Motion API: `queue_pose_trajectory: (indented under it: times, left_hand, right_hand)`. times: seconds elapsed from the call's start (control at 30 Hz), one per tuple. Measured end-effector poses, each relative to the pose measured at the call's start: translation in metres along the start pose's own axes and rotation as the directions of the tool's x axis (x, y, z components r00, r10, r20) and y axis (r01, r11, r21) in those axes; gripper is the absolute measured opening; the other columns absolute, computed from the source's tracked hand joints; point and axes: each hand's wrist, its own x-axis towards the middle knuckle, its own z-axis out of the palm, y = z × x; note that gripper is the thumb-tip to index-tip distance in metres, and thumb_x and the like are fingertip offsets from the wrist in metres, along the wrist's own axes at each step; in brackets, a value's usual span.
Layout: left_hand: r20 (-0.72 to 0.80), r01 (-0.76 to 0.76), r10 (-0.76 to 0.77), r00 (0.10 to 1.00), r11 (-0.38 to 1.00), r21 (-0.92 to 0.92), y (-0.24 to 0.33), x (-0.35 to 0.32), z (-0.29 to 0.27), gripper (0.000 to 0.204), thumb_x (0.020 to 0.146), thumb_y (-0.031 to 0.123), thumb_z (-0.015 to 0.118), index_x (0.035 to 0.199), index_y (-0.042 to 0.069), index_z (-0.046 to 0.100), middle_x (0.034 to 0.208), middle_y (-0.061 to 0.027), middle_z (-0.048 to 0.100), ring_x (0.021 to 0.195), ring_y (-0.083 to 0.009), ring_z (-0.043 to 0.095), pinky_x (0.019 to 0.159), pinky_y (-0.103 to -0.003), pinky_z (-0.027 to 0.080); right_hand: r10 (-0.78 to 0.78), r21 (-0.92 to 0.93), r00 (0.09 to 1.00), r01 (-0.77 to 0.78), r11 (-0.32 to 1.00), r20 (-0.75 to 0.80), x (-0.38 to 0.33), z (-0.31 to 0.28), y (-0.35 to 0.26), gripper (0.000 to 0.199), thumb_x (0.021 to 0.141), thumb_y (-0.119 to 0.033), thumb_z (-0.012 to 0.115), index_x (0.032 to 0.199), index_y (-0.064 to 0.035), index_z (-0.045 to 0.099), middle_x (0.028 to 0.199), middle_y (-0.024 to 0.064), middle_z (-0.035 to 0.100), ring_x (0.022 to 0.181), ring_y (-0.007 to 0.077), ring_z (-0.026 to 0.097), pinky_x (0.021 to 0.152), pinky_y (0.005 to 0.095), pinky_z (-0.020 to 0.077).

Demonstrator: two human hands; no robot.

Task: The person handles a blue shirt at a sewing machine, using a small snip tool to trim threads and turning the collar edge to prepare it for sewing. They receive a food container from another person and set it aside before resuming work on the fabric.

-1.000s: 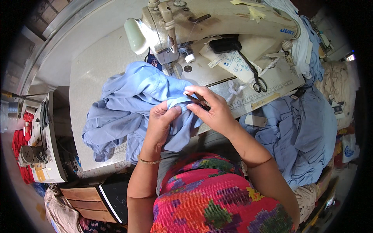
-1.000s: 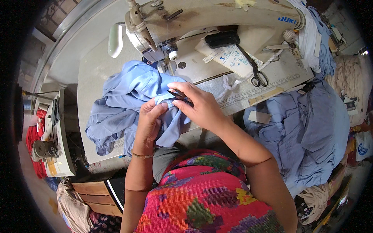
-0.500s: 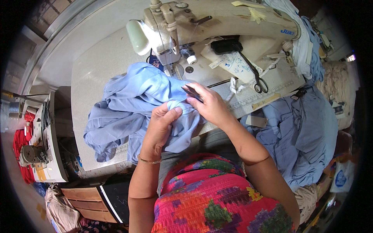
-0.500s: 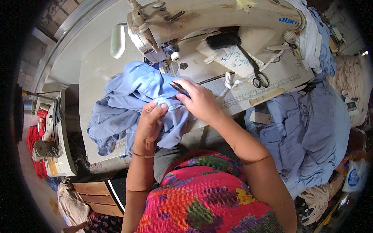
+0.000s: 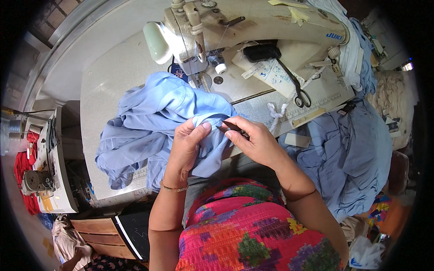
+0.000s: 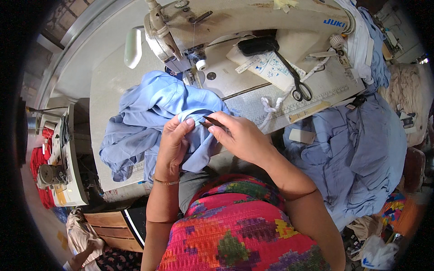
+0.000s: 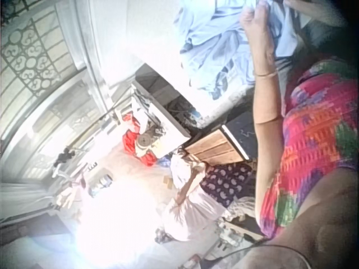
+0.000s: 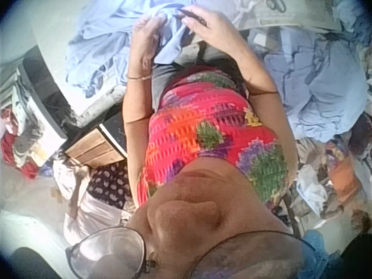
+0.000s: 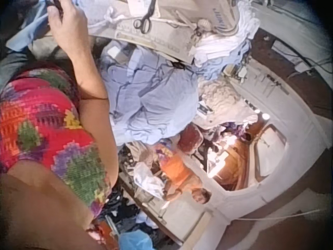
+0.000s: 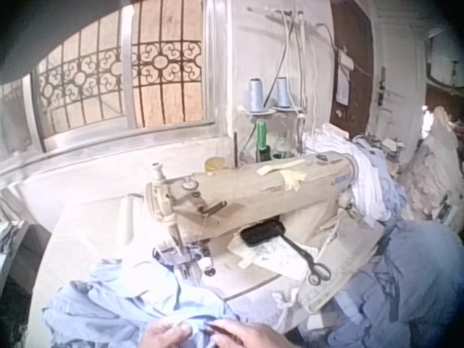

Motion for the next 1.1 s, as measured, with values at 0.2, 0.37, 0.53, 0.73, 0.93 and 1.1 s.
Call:
queue_pose_trajectory:
  times: [0.2, 0.37, 0.53, 0.73, 0.93, 1.1]
  left_hand:
    - [0.000, 0.013, -0.013, 1.000, 1.000, -0.013, -0.0007, 0.0008, -0.0018, 0.016, 0.083, 0.006, 0.055, 0.095, 0.000, 0.063, 0.090, -0.0043, 0.064, 0.080, -0.0082, 0.058, 0.075, -0.023, 0.045]
    - [-0.007, 0.008, -0.008, 1.000, 1.000, -0.008, -0.0020, 0.0009, -0.0039, 0.016, 0.083, 0.006, 0.055, 0.095, 0.000, 0.063, 0.089, -0.0038, 0.064, 0.079, -0.0078, 0.057, 0.075, -0.023, 0.044]
    - [-0.008, 0.009, -0.009, 1.000, 1.000, 0.000, -0.0015, 0.0009, -0.0037, 0.016, 0.083, 0.007, 0.056, 0.095, 0.001, 0.063, 0.089, -0.0033, 0.064, 0.078, -0.0073, 0.057, 0.074, -0.022, 0.044]
    - [-0.018, -0.004, 0.004, 1.000, 1.000, -0.006, -0.0020, 0.0012, -0.0029, 0.015, 0.083, 0.006, 0.056, 0.095, 0.000, 0.063, 0.088, -0.0033, 0.064, 0.077, -0.0072, 0.057, 0.073, -0.022, 0.044]
    - [-0.026, 0.004, -0.004, 1.000, 1.000, -0.011, -0.0032, 0.0020, -0.0036, 0.015, 0.083, 0.006, 0.056, 0.094, 0.000, 0.063, 0.087, -0.0032, 0.064, 0.076, -0.0074, 0.057, 0.072, -0.022, 0.045]
    - [-0.039, -0.022, 0.022, 0.999, 1.000, 0.014, -0.0036, 0.0015, -0.0020, 0.015, 0.083, 0.007, 0.056, 0.095, 0.000, 0.063, 0.087, -0.0025, 0.063, 0.076, -0.0068, 0.056, 0.071, -0.021, 0.044]
  right_hand:
    - [-0.002, 0.003, 1.000, 0.002, 1.000, -0.002, 0.0027, 0.0011, -0.0006, 0.021, 0.085, -0.014, 0.052, 0.102, -0.0012, 0.052, 0.079, 0.0190, 0.059, 0.072, 0.0328, 0.059, 0.062, 0.0354, 0.0445]
    - [0.030, -0.006, 0.999, -0.029, 1.000, 0.039, 0.0052, -0.0014, -0.0025, 0.022, 0.085, -0.016, 0.052, 0.102, -0.0018, 0.054, 0.080, 0.0200, 0.059, 0.074, 0.0348, 0.058, 0.063, 0.0364, 0.0445]
    - [0.027, -0.049, 0.999, -0.025, 0.999, 0.044, 0.0058, -0.0019, -0.0021, 0.024, 0.085, -0.016, 0.053, 0.103, -0.0005, 0.054, 0.083, 0.0176, 0.060, 0.076, 0.0291, 0.057, 0.066, 0.0345, 0.0445]
    - [0.029, -0.068, 0.999, -0.026, 0.997, 0.046, 0.0065, -0.0016, -0.0013, 0.024, 0.085, -0.019, 0.052, 0.102, -0.0021, 0.055, 0.083, 0.0207, 0.060, 0.078, 0.0369, 0.058, 0.065, 0.0394, 0.0447]
    - [0.017, -0.108, 0.999, -0.012, 0.994, 0.042, 0.0072, -0.0013, 0.0000, 0.025, 0.085, -0.020, 0.052, 0.102, -0.0029, 0.055, 0.083, 0.0208, 0.060, 0.078, 0.0374, 0.057, 0.065, 0.0406, 0.0446]
    - [0.014, -0.166, 0.999, -0.008, 0.986, 0.034, 0.0079, -0.0005, -0.0033, 0.022, 0.085, -0.021, 0.052, 0.099, -0.0039, 0.054, 0.082, 0.0197, 0.059, 0.077, 0.0378, 0.057, 0.064, 0.0424, 0.0442]
